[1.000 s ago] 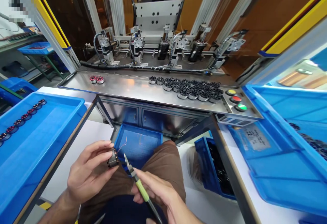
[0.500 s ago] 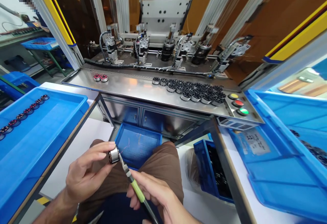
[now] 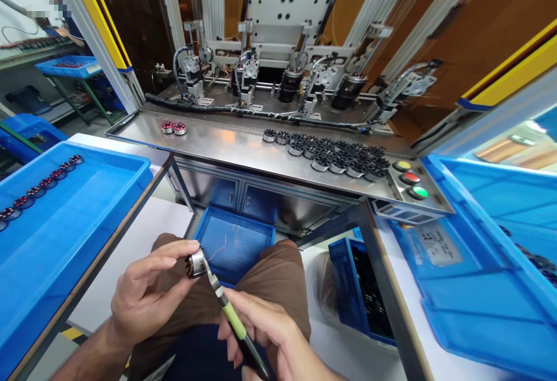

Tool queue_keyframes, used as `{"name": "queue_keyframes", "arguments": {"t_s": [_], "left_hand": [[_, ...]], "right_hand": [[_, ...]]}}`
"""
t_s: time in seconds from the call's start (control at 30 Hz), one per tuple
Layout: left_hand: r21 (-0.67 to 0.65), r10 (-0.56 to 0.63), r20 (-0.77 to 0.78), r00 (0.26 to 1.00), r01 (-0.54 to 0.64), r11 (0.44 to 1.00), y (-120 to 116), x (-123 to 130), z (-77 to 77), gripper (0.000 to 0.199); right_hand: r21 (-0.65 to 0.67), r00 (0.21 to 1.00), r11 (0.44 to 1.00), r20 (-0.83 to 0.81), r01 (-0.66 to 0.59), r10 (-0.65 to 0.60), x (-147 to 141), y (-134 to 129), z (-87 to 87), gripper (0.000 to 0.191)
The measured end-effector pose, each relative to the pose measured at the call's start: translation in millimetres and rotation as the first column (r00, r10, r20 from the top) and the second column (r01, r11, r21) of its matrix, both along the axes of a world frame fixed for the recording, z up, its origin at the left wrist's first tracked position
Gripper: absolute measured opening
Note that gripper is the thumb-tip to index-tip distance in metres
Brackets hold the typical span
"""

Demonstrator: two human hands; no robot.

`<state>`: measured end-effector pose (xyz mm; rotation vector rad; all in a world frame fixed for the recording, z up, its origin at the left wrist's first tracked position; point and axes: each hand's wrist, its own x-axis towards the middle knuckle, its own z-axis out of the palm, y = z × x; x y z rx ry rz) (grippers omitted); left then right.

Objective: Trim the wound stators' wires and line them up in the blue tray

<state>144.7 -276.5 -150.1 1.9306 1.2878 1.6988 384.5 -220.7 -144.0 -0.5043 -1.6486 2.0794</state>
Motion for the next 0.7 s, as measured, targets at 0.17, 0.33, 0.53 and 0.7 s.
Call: {"name": "queue_keyframes", "arguments": {"t_s": [0.17, 0.33, 0.53, 0.7], "left_hand": [[-0.007, 0.018, -0.013, 1.0, -0.019, 1.0, -1.4, -0.2, 1.1, 0.07], [0.006, 0.046, -0.062, 0.997, -0.046, 0.999, 2.1, -0.6, 0.7, 0.069], [-0.002, 0.113, 0.056, 0.992, -0.113, 0.994, 5.4, 0.7, -2.9, 0.066], [-0.18, -0.04, 0.765, 0.643, 0.274, 0.945, 10.9, -5.3, -2.1, 0.054]], "right_hand": [[0.034, 0.999, 0.999, 0.052, 0.0, -0.001, 1.1, -0.7, 1.3, 0.07], [0.176, 0.994, 0.984, 0.103, 0.03, -0.048, -5.7, 0.7, 0.1, 0.075], [0.109, 0.981, 0.988, 0.152, 0.106, -0.122, -9.5, 1.9, -4.3, 0.067], [-0.068, 0.983, 0.991, 0.151, 0.116, -0.105, -0.1, 3.6, -12.2, 0.061]]}}
